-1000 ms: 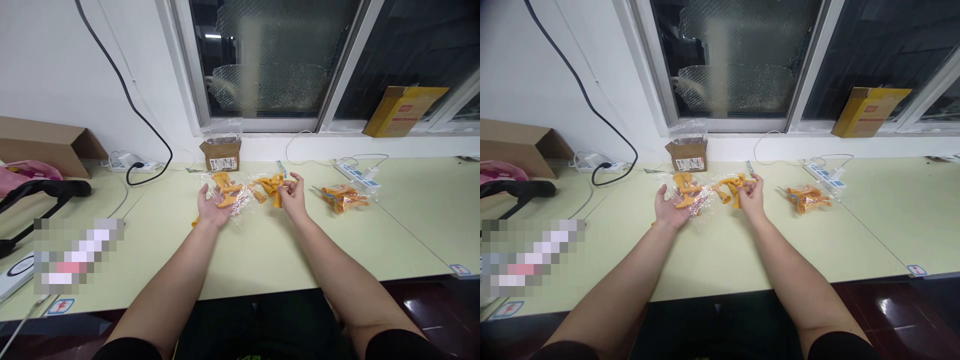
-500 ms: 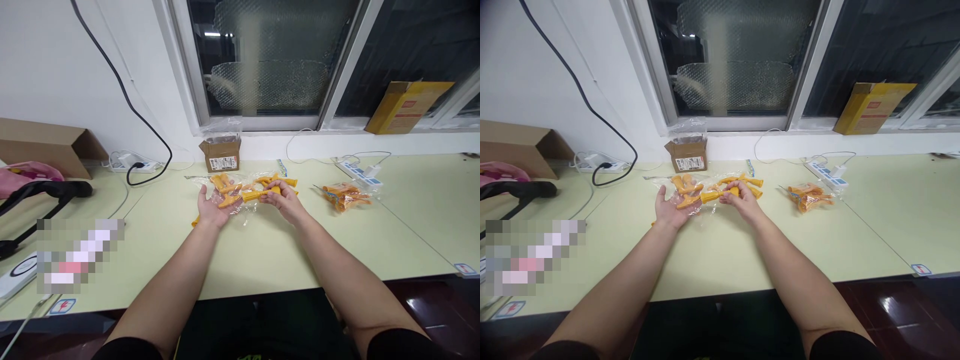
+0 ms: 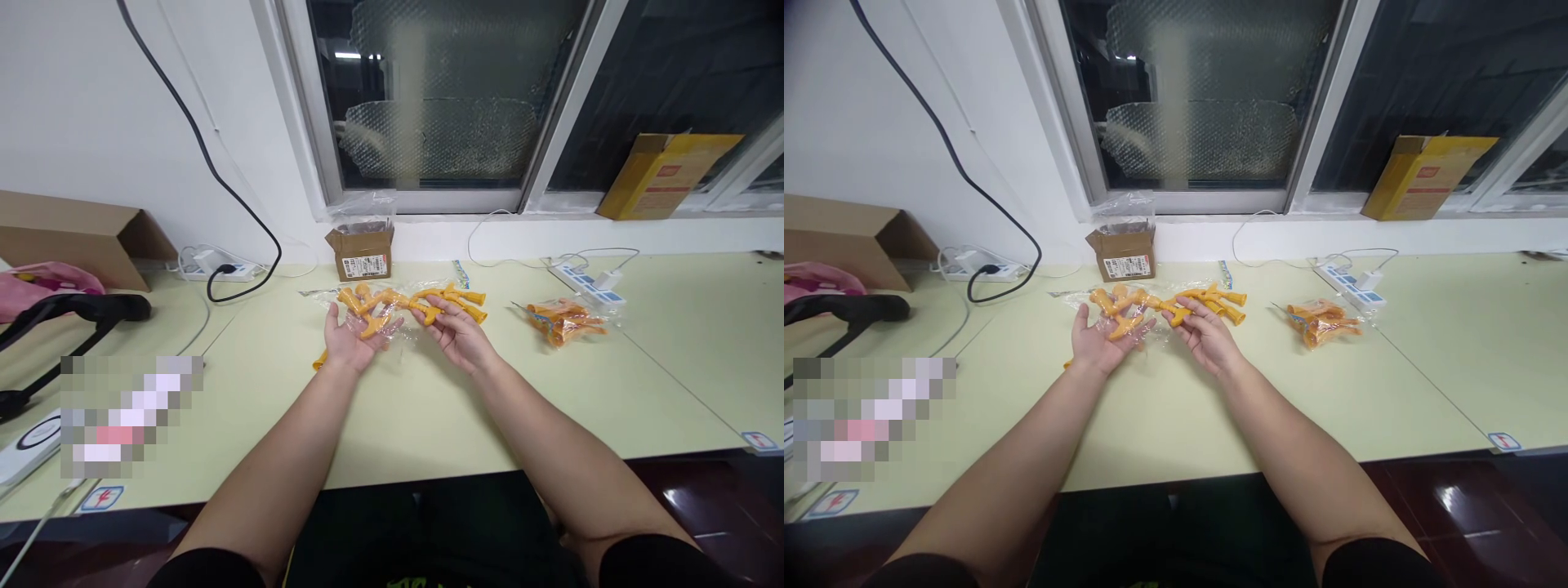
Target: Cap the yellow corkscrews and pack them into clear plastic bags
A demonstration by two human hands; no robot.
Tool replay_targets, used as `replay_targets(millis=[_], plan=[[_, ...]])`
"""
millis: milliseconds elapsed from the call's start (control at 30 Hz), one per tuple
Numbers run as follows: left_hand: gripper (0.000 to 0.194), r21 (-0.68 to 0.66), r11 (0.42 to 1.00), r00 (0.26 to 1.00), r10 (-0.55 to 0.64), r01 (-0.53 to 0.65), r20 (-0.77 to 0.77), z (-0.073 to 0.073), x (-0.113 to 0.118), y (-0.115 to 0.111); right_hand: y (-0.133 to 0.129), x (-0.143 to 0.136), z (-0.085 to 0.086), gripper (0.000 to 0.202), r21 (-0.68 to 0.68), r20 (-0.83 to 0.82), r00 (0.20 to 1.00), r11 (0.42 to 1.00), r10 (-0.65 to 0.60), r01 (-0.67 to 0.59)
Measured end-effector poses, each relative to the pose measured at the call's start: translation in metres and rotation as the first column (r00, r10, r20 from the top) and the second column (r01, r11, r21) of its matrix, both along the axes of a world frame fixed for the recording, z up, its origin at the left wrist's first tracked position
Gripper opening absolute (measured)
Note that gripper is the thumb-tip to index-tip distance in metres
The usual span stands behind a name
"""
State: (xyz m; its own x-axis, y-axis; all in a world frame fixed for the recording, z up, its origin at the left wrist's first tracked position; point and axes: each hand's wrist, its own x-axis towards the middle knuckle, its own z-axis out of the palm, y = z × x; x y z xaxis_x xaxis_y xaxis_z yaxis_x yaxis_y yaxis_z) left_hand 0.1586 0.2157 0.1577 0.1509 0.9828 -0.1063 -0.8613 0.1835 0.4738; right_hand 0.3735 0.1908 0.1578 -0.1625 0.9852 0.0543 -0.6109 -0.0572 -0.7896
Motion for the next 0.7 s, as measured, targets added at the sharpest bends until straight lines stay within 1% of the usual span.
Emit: replay_targets(millis=[67,167,267,333,467,533,633,700], plan=[[0.055,0.023,1.0,1.0,-0.001,0.001,-0.022,-0.0007,0.0008,-0.0001,-0.0009,-0.0011,0.0013,0.034,0.01,-0.062,0.998,1.0,-0.008,0.008],[0.055,0.058,0.998,0.997,-0.011,0.016,-0.081,-0.0011,0.0039,-0.0011,-0.0004,-0.0005,0.0014,0.034,0.008,-0.138,0.99,1.0,0.025,-0.024],[0.052,0.044,0.999,0.995,-0.024,0.028,-0.098,-0.0004,0.0079,-0.0032,0.0004,0.0009,-0.0004,0.031,-0.015,-0.161,0.986,0.999,0.037,-0.039],[0.049,0.01,1.0,0.995,-0.013,0.014,-0.096,0.0004,0.0094,-0.0042,-0.0002,0.0016,-0.0012,0.027,-0.034,-0.121,0.993,0.999,0.014,-0.018],[0.045,-0.057,0.998,0.995,0.033,-0.038,-0.093,0.0015,0.0085,-0.0035,-0.003,0.0005,-0.0014,0.023,-0.027,0.072,0.997,1.0,-0.011,0.013],[0.044,-0.057,0.997,0.997,0.043,-0.047,-0.069,0.0015,0.0068,-0.0018,-0.0032,-0.0012,-0.0024,0.021,-0.007,0.148,0.989,1.0,-0.023,0.024],[0.044,-0.04,0.998,0.998,0.05,-0.051,-0.043,0.0014,0.0047,0.0002,-0.0016,-0.0037,-0.0058,0.023,0.027,0.237,0.967,0.996,-0.088,0.084],[0.045,-0.035,0.998,0.998,0.045,-0.046,-0.048,0.0013,0.0045,0.0005,-0.0006,-0.0047,-0.0077,0.025,0.045,0.249,0.96,0.992,-0.128,0.12]])
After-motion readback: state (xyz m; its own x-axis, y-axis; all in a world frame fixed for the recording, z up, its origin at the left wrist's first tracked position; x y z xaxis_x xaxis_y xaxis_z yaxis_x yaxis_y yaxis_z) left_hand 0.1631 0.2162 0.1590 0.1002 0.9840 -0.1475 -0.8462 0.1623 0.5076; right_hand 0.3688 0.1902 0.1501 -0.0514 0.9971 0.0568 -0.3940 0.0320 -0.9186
